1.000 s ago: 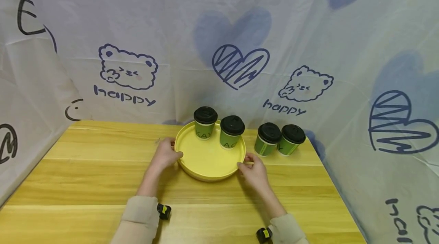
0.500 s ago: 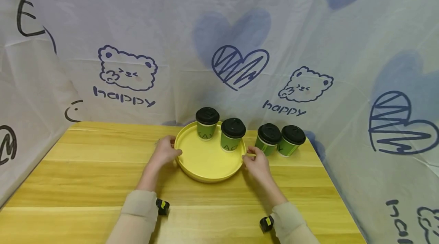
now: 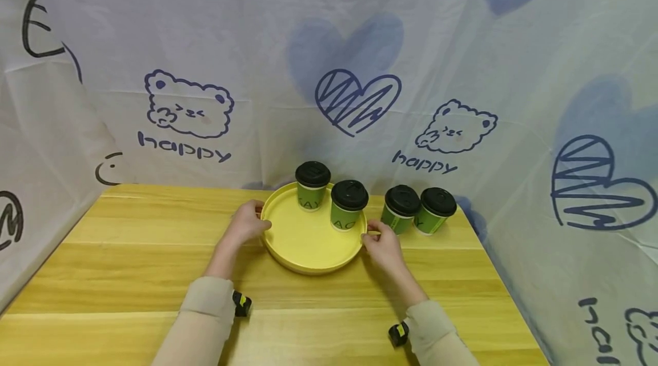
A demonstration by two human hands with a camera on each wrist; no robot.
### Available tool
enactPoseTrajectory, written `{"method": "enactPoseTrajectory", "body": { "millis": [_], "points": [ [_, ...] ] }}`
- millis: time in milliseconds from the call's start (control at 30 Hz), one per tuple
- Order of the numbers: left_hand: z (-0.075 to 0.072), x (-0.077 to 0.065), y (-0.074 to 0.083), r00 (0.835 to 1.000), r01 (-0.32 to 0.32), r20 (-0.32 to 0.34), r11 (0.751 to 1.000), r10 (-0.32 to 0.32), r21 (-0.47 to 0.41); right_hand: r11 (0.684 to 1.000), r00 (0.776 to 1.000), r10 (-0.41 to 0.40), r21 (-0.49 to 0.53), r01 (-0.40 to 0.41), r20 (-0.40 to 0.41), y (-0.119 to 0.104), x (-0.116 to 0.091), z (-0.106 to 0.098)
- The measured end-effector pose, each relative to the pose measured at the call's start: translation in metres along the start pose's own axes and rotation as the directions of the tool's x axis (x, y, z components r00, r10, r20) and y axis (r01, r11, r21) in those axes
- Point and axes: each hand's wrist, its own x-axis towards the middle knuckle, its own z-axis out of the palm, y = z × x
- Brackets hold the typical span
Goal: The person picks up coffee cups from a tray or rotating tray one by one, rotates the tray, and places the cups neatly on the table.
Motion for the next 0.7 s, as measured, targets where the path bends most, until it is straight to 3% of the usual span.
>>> {"method": "enactPoseTrajectory", "body": {
  "millis": [333, 700],
  "points": [
    [0.0, -0.008, 0.0, 0.998, -0.04, -0.047, 0.996, 0.044, 0.078, 0.999, 1.0, -0.006, 0.053, 0.006, 0.001, 0.003, -0.008, 0.0],
    [-0.006, -0.013, -0.002, 0.998, -0.059, 0.013, 0.989, 0.057, 0.138, 1.0, 0.999, -0.024, -0.007, 0.024, 0.025, 0.0, -0.024, -0.001]
  ]
}}
